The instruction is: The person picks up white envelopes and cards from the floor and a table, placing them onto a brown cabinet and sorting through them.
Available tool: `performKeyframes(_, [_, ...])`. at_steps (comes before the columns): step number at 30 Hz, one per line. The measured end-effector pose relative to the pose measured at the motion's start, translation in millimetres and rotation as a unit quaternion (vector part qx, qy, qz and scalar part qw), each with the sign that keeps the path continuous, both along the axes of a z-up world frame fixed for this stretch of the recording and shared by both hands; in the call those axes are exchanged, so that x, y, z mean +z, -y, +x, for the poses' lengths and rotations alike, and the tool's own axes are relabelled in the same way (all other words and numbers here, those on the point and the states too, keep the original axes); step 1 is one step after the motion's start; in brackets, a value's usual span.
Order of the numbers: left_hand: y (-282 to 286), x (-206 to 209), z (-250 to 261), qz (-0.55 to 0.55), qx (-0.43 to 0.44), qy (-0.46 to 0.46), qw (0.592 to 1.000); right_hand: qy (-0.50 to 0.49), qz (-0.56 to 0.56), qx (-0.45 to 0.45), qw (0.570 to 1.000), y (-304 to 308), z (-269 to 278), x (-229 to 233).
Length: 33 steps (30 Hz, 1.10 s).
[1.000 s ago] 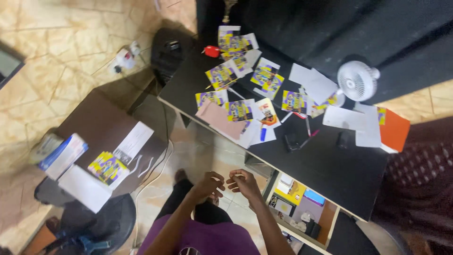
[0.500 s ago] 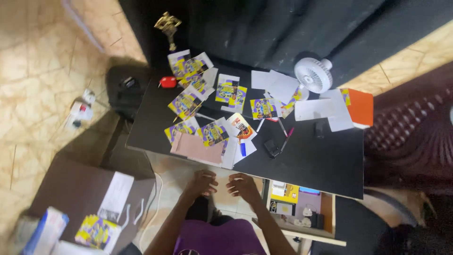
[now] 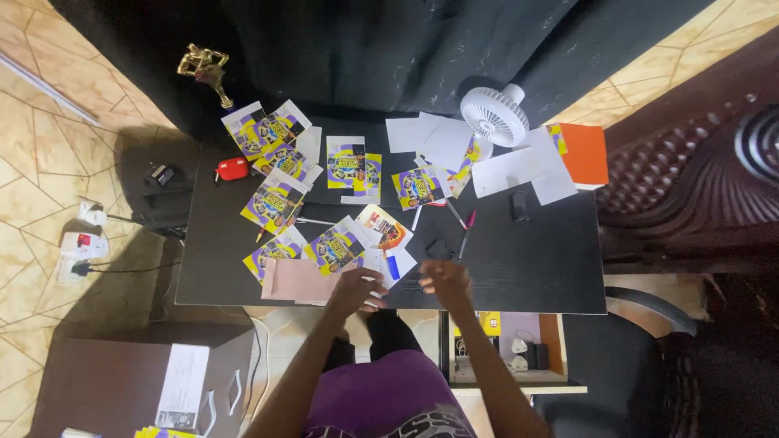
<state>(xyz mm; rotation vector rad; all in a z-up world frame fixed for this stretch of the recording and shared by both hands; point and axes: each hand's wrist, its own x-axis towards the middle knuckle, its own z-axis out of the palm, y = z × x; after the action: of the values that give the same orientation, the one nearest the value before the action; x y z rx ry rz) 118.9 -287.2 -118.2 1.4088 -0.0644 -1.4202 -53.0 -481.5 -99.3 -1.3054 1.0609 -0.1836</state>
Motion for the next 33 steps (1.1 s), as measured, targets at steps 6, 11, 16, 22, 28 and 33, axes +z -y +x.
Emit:
performKeyframes(6, [40,7,-17,0.027,0.032,-0.024,0.999,-0.17,-0.236,0.074,0.954,76,34,40])
performKeyframes(11, [65,19,-18,0.05,0.071,-0.004,0.996,-0.116,-0.546,0.16,0.814,151,46,-26])
performKeyframes(16, [84,36,-18,0.095,0.096,0.032,0.99,-0.176,-0.476,0.203,0.837,189,68,-40])
performKeyframes(22, [100,17,-23,0.105,0.103,0.0,0.989,-0.251,-0.415,0.207,0.85,199,81,-30])
performKeyframes(28, [116,27,-27,0.107,0.082,0.027,0.991,-0.221,-0.403,0.183,0.869,192,70,9])
performKeyframes(33, [135,18,-34,0.096,0.069,0.031,0.993,-0.172,-0.484,0.17,0.841,177,41,29])
